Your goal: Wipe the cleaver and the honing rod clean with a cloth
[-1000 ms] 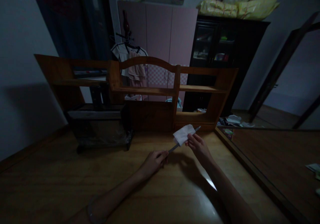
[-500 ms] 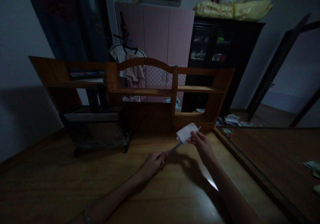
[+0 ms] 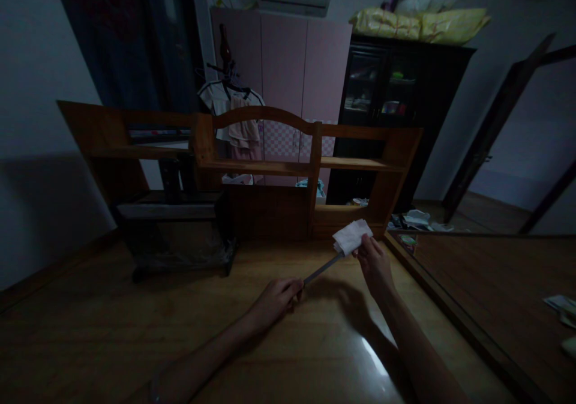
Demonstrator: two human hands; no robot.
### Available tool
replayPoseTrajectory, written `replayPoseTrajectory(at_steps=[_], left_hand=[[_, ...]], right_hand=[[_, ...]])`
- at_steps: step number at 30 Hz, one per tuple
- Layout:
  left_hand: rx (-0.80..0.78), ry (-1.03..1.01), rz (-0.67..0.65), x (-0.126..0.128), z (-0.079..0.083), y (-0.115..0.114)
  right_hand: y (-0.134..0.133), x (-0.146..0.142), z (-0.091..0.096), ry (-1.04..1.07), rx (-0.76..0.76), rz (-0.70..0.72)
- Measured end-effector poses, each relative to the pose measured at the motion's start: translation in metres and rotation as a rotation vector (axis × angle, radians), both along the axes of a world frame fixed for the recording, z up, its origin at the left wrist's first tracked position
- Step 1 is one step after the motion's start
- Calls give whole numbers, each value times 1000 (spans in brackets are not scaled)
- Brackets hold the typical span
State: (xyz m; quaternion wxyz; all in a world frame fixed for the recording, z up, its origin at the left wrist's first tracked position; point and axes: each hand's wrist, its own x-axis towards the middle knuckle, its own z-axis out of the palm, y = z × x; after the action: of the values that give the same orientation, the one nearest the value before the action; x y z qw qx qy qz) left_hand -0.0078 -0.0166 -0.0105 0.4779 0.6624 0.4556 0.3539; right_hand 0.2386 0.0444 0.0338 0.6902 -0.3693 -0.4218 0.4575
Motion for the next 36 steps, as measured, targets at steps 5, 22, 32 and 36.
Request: replayPoseTrajectory(at_steps=[5, 22, 32, 36], left_hand=[[31, 9, 5, -1, 1, 0], [344, 339, 244, -5, 15, -7], [377, 435, 367, -2, 6, -3], [395, 445, 365, -2, 8, -5]], right_hand=[[0, -1, 1, 11, 23, -21], [10, -17, -24, -17, -23, 313], [8, -13, -20, -47, 24, 183], [11, 1, -15, -27, 37, 38]])
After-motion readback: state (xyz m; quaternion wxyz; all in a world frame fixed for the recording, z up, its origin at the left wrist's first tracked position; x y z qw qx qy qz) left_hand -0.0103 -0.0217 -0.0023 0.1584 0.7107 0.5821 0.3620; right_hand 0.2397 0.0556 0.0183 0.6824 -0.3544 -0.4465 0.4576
